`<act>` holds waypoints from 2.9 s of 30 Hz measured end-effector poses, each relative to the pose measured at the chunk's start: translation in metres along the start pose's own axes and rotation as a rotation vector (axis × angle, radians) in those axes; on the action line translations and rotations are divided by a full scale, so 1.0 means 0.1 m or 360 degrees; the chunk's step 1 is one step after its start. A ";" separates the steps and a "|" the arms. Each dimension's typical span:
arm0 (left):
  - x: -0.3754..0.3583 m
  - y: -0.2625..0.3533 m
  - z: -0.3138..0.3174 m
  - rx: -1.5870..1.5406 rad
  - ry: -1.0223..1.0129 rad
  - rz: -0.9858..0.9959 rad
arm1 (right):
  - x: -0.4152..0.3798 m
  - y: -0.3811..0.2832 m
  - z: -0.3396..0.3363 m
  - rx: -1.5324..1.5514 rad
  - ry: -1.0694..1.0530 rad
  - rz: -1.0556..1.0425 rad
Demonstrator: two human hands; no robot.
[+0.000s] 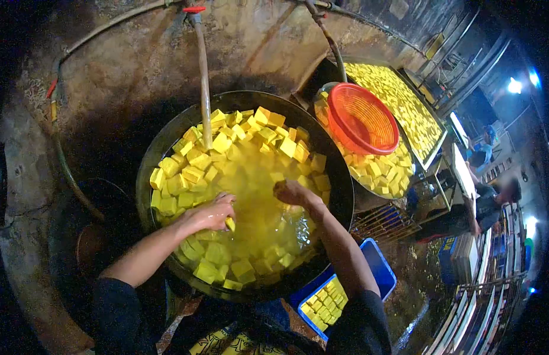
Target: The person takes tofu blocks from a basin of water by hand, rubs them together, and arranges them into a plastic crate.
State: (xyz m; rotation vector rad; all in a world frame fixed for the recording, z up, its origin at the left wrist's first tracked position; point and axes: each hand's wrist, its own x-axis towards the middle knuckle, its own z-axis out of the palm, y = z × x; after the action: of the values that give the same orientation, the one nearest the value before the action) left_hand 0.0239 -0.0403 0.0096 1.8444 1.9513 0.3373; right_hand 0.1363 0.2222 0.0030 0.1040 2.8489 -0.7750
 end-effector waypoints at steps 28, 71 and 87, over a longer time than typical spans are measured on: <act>1.08 -0.33 0.38 -0.3399 0.1689 -0.0612 | 0.23 -0.48 -0.46 0.1613 -0.0113 -0.0151; 0.02 -0.26 -0.46 -0.3878 0.2539 -0.0022 | 0.79 -0.48 0.50 -0.0044 0.0275 -0.0176; 0.77 0.38 -0.19 -0.3952 0.1573 -0.0120 | -0.27 -1.40 -0.68 0.1158 0.0452 0.0191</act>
State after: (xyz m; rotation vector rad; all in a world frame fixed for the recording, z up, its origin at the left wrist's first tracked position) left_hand 0.0474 0.0412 0.0328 -0.2629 0.3771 2.2691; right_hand 0.1353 0.1356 0.1356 0.5101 2.5998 -1.8454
